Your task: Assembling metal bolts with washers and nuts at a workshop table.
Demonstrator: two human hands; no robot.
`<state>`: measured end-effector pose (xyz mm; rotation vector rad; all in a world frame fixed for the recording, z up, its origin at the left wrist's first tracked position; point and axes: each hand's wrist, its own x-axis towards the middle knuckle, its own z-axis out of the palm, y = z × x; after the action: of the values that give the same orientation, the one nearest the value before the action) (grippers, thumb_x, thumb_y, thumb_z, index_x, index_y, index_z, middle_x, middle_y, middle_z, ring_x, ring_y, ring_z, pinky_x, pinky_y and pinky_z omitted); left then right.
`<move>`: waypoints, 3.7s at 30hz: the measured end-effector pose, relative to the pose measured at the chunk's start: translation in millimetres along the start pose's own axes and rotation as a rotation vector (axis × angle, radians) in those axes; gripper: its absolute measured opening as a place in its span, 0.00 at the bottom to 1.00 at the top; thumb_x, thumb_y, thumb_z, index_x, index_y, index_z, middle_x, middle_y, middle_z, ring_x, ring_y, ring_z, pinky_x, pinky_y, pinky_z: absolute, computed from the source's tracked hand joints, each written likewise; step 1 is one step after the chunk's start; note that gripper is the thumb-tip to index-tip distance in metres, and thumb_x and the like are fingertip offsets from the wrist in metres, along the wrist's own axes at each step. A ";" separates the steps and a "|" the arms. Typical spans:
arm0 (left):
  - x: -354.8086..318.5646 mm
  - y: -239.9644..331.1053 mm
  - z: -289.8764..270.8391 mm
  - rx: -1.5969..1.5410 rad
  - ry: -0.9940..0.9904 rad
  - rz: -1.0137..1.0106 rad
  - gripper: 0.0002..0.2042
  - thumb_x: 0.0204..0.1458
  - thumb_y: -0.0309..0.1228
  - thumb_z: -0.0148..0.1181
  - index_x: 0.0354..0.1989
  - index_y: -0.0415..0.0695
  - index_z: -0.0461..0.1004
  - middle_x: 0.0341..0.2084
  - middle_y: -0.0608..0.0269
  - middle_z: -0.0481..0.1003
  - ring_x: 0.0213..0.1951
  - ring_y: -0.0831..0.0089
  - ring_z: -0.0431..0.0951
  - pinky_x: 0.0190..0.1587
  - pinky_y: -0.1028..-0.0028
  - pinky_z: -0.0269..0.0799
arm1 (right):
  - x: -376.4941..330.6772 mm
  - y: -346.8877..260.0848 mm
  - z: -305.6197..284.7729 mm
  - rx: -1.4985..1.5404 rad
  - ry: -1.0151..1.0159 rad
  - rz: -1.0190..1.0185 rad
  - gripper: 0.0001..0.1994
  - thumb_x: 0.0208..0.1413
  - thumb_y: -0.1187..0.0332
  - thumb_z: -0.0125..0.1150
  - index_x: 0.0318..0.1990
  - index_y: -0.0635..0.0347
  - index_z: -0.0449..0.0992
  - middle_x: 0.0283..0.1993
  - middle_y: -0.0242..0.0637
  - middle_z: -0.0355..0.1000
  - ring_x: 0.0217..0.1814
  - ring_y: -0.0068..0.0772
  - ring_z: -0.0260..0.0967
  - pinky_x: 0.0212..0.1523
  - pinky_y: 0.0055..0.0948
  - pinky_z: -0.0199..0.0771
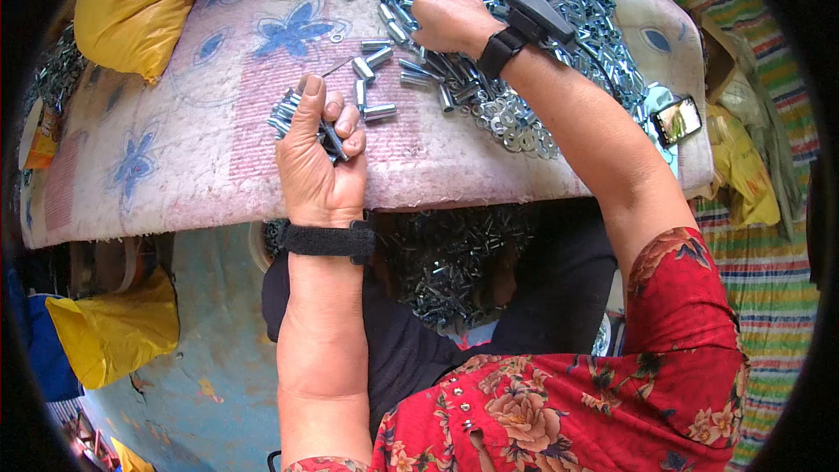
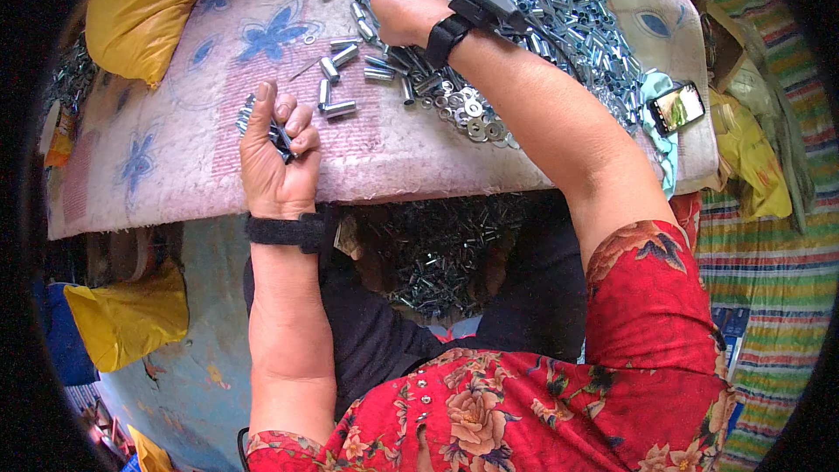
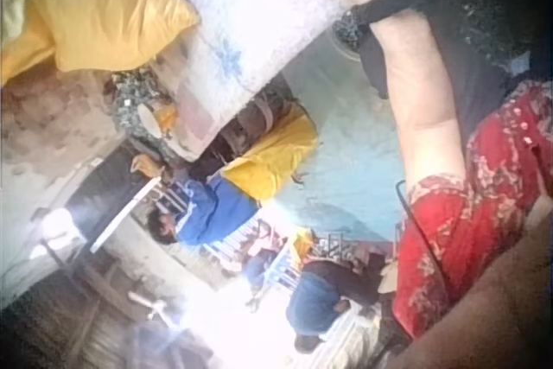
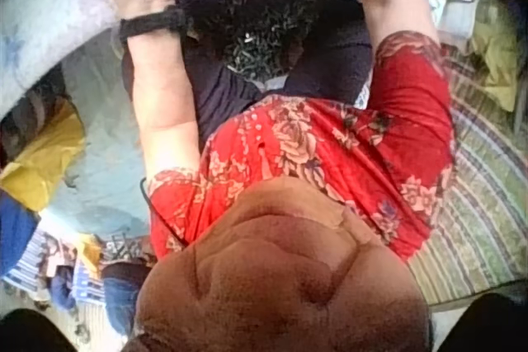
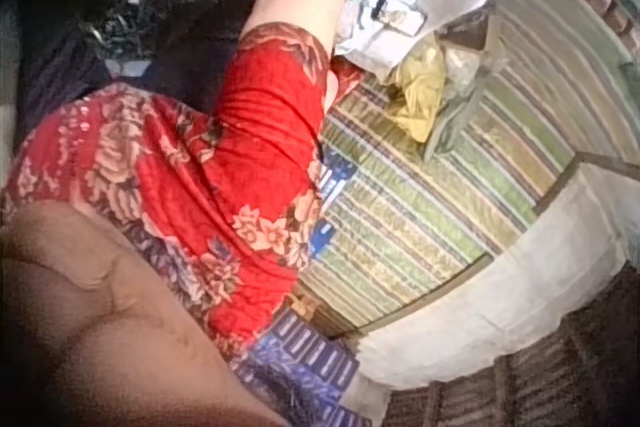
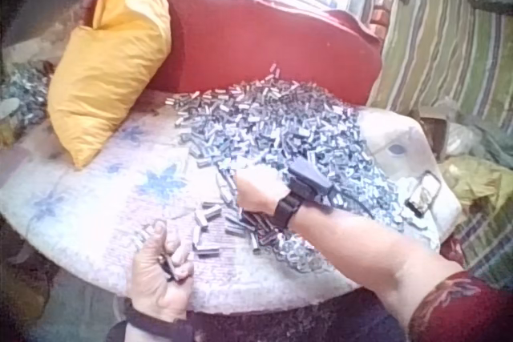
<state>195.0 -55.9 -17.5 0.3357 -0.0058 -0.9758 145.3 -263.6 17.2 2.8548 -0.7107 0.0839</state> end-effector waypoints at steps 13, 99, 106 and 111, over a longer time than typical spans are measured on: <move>7.5 -5.2 0.5 -0.051 0.175 0.028 0.09 0.48 0.29 0.55 0.35 0.40 0.65 0.22 0.63 0.65 0.24 0.73 0.64 0.23 0.78 0.66 | 26.6 6.6 -27.8 0.509 0.103 -0.072 0.17 0.42 0.55 0.59 0.19 0.64 0.75 0.14 0.38 0.66 0.16 0.28 0.63 0.18 0.27 0.61; 9.6 -6.0 -4.0 -0.169 0.142 0.050 0.15 0.41 0.16 0.51 0.39 0.41 0.62 0.30 0.53 0.71 0.34 0.60 0.74 0.36 0.67 0.74 | -28.0 -15.2 -14.0 0.078 -0.098 -0.053 0.14 0.46 0.64 0.44 0.27 0.68 0.70 0.27 0.54 0.70 0.33 0.52 0.69 0.37 0.43 0.68; 8.5 -6.8 -4.5 -0.164 0.181 0.047 0.14 0.41 0.15 0.51 0.38 0.42 0.62 0.30 0.54 0.71 0.34 0.61 0.74 0.35 0.69 0.75 | 11.6 -16.9 -2.9 -0.077 -0.040 -0.121 0.11 0.45 0.66 0.47 0.29 0.63 0.72 0.28 0.50 0.71 0.33 0.49 0.70 0.35 0.41 0.69; 7.6 -5.4 -7.3 -0.230 0.146 0.031 0.12 0.41 0.14 0.50 0.36 0.38 0.64 0.32 0.51 0.70 0.37 0.60 0.72 0.38 0.65 0.75 | 23.8 -27.1 -11.7 -0.153 -0.203 -0.124 0.13 0.44 0.68 0.46 0.31 0.64 0.75 0.33 0.50 0.72 0.37 0.46 0.70 0.36 0.38 0.71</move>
<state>196.1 -62.8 -27.0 0.1938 0.2319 -0.9086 178.9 -248.7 26.3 2.7762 -0.5480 -0.2703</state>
